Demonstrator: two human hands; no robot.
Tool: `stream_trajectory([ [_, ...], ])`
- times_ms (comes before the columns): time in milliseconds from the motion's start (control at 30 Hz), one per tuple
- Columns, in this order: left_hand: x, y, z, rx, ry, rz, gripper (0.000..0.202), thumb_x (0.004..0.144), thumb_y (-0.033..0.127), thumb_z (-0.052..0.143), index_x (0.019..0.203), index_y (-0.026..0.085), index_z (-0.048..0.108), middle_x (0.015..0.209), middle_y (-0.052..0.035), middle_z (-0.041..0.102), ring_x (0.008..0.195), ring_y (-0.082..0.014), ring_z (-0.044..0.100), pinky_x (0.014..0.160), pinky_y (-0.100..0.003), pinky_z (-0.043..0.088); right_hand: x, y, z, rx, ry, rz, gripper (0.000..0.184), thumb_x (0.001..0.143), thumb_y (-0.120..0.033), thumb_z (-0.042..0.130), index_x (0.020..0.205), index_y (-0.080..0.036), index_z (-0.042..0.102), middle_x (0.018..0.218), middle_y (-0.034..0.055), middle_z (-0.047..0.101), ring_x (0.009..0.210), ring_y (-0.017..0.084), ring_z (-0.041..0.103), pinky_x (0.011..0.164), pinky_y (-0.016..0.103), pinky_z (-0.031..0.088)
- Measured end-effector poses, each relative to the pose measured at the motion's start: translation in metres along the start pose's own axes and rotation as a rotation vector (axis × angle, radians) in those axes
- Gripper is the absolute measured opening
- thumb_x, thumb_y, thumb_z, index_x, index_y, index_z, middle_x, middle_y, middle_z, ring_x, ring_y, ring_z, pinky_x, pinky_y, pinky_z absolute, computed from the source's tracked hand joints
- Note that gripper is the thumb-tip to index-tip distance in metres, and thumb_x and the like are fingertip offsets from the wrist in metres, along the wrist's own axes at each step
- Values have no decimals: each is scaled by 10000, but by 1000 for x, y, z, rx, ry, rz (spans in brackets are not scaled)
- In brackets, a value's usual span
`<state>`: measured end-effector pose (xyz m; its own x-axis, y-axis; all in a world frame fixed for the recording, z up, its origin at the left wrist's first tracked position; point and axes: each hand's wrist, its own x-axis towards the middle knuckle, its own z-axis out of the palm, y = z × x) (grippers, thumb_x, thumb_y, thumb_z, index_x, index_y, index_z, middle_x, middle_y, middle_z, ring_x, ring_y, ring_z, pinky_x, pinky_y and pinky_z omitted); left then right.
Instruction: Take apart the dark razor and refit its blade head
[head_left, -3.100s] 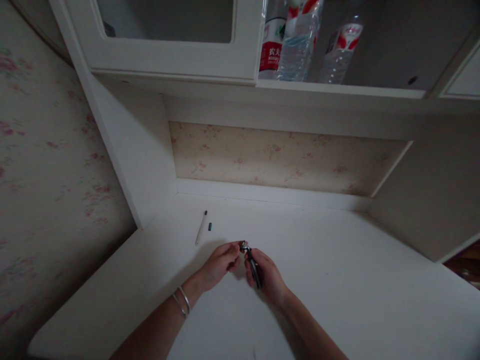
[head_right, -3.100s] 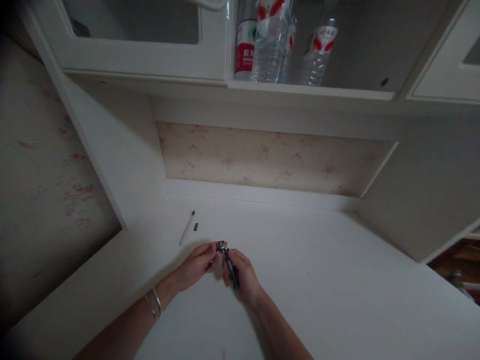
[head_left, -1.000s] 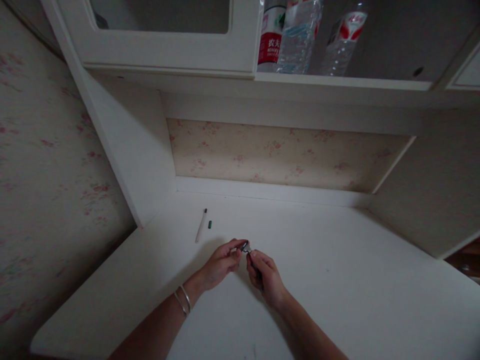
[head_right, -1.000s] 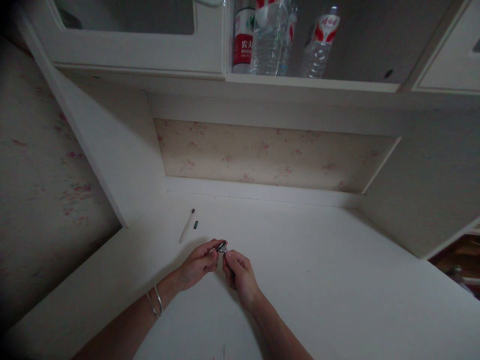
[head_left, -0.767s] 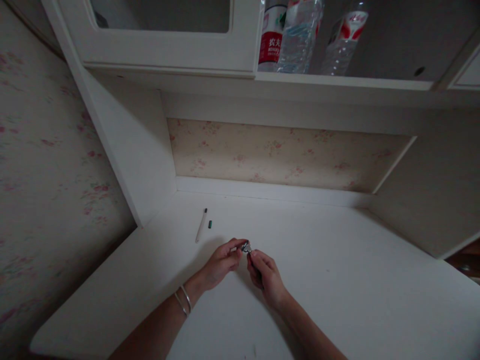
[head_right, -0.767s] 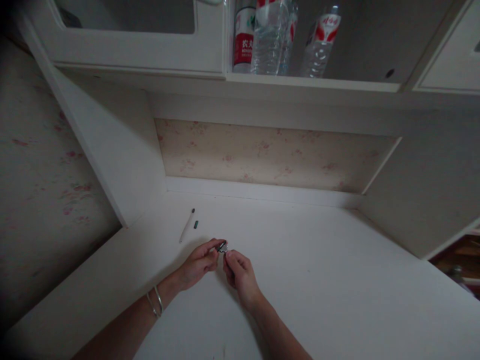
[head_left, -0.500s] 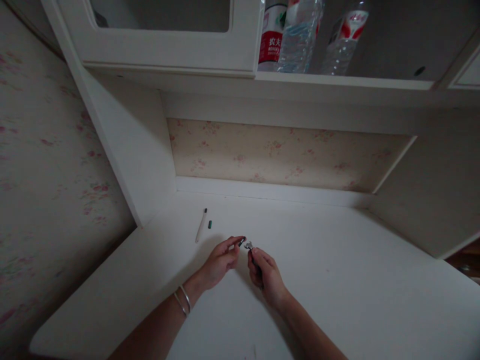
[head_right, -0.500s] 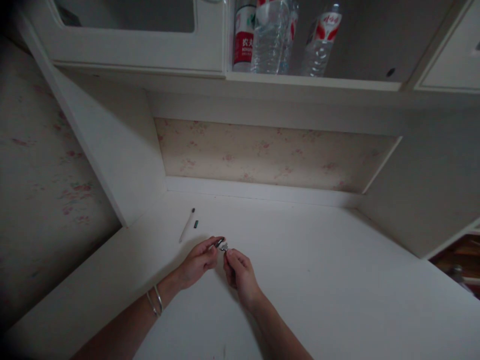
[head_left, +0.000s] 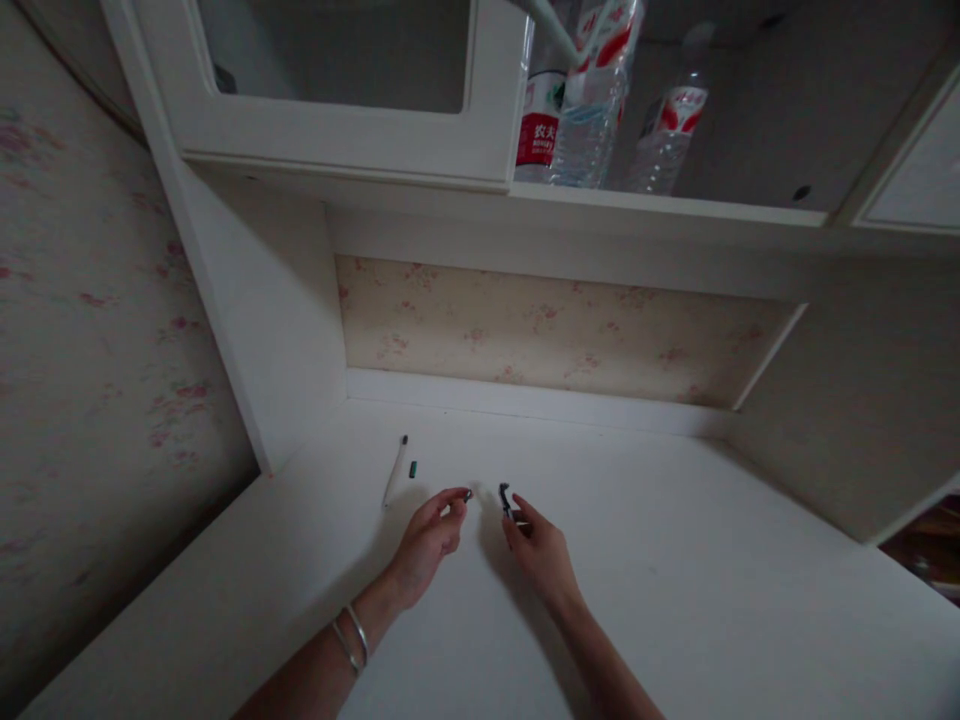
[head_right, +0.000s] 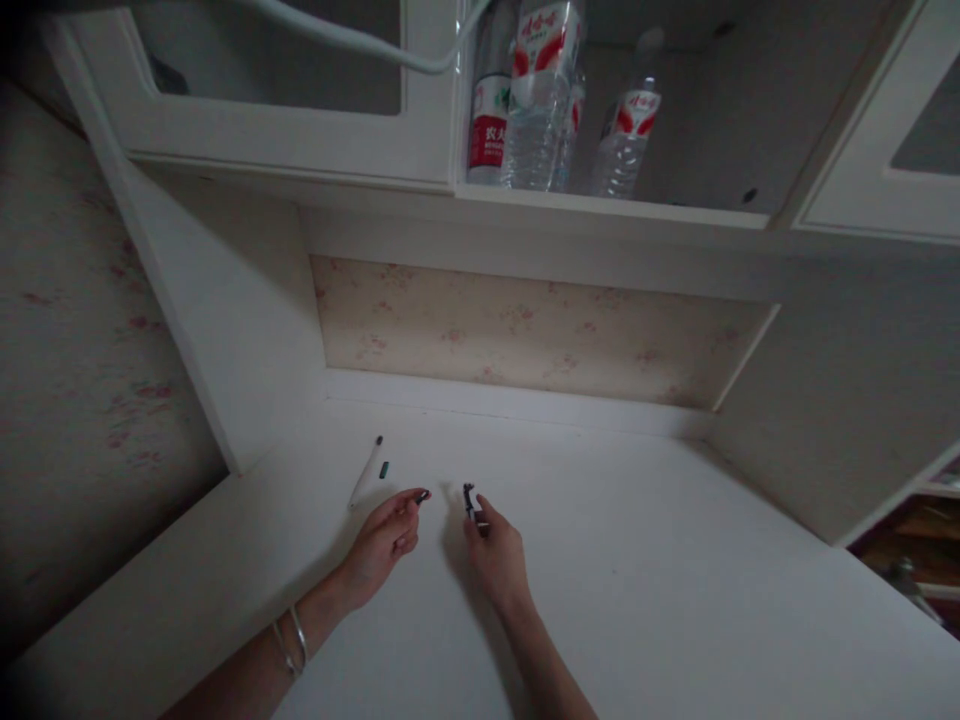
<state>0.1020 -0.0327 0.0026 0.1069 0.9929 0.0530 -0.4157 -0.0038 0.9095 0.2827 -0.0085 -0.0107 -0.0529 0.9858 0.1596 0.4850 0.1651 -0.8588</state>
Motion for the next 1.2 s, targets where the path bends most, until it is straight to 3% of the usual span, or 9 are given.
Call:
stream_trajectory([
  [133, -1, 0, 1, 45, -27, 14, 387, 790, 397, 645, 1075, 142, 587, 642, 62, 330, 500, -43, 229, 482, -244, 138, 14, -13, -2, -419, 10, -38, 266, 852, -255, 454, 1046, -184, 622, 926, 50, 702, 778, 159, 663, 675, 219, 452],
  [333, 0, 0, 0, 79, -43, 33, 372, 799, 380, 634, 1077, 140, 577, 689, 52, 356, 510, -43, 227, 480, -247, 137, 38, -16, 12, -630, 43, -14, 205, 817, -162, 460, 917, -137, 637, 914, 149, 690, 814, 248, 661, 695, 297, 440],
  [533, 0, 1, 1, 88, -41, 20, 400, 784, 398, 648, 1080, 142, 566, 723, 45, 380, 514, -40, 233, 476, -242, 136, 49, -11, 25, -714, 22, 8, 241, 821, -142, 452, 994, -117, 619, 958, 149, 670, 826, 251, 659, 698, 303, 446],
  [833, -2, 5, 5, 148, -30, 2, 427, 752, 441, 667, 1049, 147, 577, 692, 56, 343, 520, -49, 236, 465, -237, 140, 40, -10, 22, -759, -6, -3, 267, 899, -279, 425, 1027, -124, 599, 1000, 138, 637, 830, 228, 653, 697, 285, 450],
  [1200, -2, 7, 9, 180, 19, -27, 481, 715, 475, 687, 1054, 151, 581, 697, 52, 360, 518, -50, 247, 462, -222, 171, 21, -18, 24, -787, -18, -84, 262, 910, -214, 368, 1004, -202, 612, 918, 85, 635, 728, 203, 656, 603, 264, 427],
])
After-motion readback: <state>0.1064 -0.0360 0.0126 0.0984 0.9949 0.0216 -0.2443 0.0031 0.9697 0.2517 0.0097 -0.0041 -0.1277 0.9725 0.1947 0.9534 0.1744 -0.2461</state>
